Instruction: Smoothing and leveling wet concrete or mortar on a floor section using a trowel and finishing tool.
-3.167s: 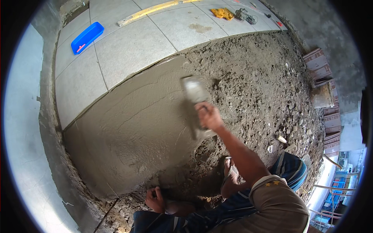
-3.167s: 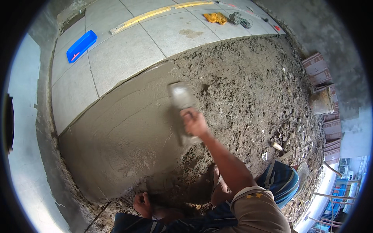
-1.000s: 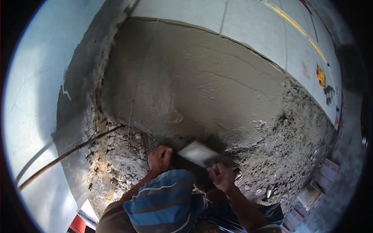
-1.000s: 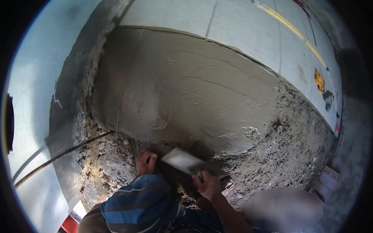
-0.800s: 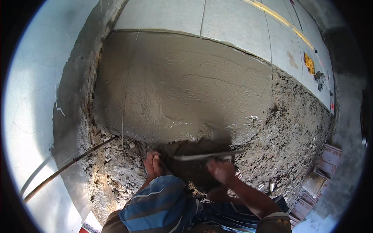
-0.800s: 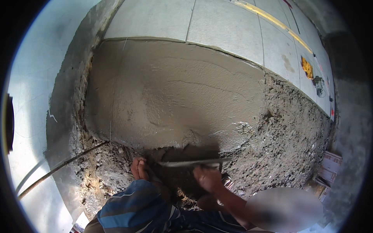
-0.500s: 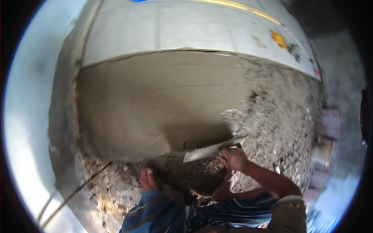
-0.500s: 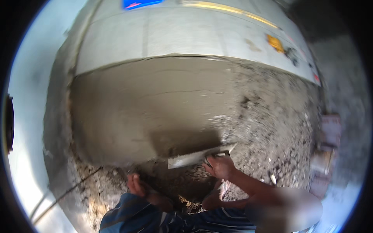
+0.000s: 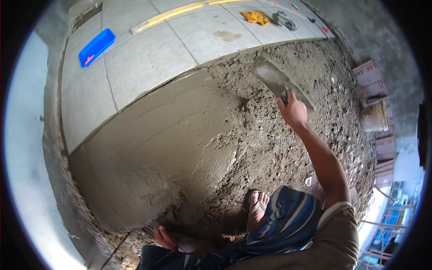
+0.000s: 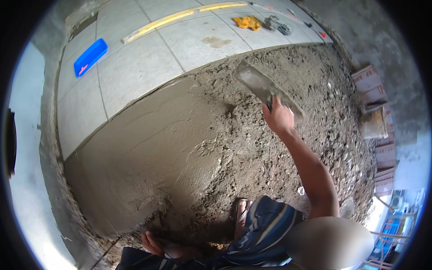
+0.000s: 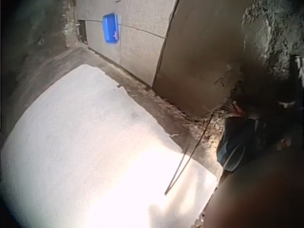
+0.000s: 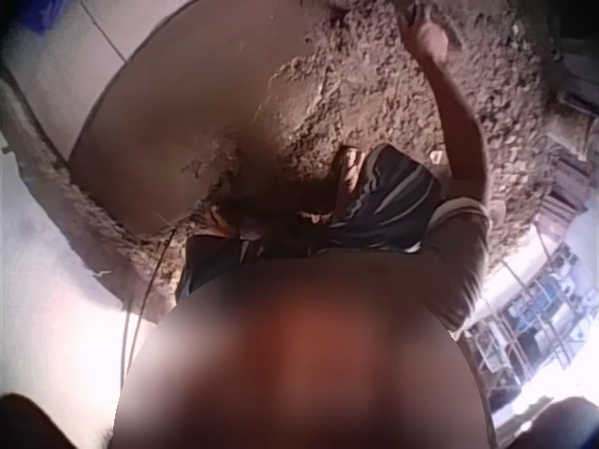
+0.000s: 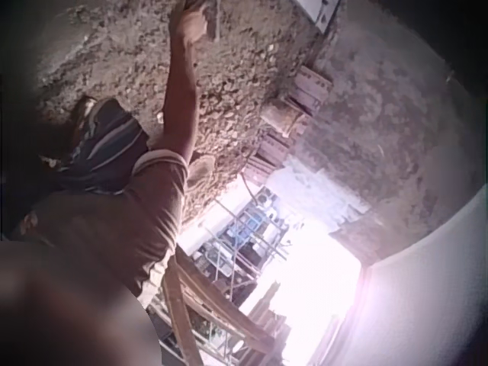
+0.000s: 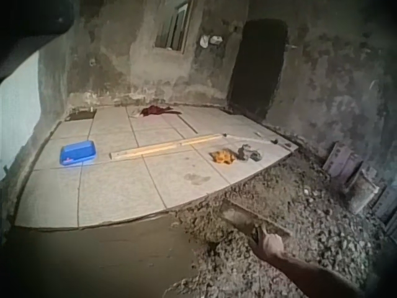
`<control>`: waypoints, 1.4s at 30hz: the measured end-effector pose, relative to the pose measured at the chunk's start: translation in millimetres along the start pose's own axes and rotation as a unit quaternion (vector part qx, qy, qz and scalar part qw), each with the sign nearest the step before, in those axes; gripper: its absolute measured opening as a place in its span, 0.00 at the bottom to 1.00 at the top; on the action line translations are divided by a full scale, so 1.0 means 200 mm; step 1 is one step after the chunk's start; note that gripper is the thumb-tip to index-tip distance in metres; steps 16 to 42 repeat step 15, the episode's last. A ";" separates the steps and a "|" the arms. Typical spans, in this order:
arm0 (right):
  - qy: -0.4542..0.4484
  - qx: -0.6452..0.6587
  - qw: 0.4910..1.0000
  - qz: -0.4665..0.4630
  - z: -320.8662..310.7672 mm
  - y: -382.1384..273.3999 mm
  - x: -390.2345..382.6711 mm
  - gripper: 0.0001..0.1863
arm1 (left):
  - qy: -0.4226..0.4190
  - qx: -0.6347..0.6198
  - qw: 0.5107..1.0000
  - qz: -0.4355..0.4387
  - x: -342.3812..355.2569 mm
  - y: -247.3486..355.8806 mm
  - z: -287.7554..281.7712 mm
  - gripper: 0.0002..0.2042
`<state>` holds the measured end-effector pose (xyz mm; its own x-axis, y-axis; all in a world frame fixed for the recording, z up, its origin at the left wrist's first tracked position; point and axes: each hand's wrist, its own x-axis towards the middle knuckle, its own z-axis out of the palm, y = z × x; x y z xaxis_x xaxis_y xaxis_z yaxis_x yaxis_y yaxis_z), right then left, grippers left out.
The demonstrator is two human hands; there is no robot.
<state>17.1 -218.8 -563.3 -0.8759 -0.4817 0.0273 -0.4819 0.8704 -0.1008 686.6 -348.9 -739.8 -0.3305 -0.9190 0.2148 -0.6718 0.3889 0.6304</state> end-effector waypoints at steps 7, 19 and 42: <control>-0.087 -0.090 0.992 0.013 0.47 0.17 0.10 0.31 | -0.082 -0.105 0.977 -0.166 0.05 0.24 -0.13 0.19; -0.239 0.043 0.970 0.022 0.35 0.10 -0.32 0.37 | -0.118 -0.040 0.983 -0.136 0.08 0.23 -0.09 0.19; -0.239 0.043 0.970 0.022 0.35 0.10 -0.32 0.37 | -0.118 -0.040 0.983 -0.136 0.08 0.23 -0.09 0.19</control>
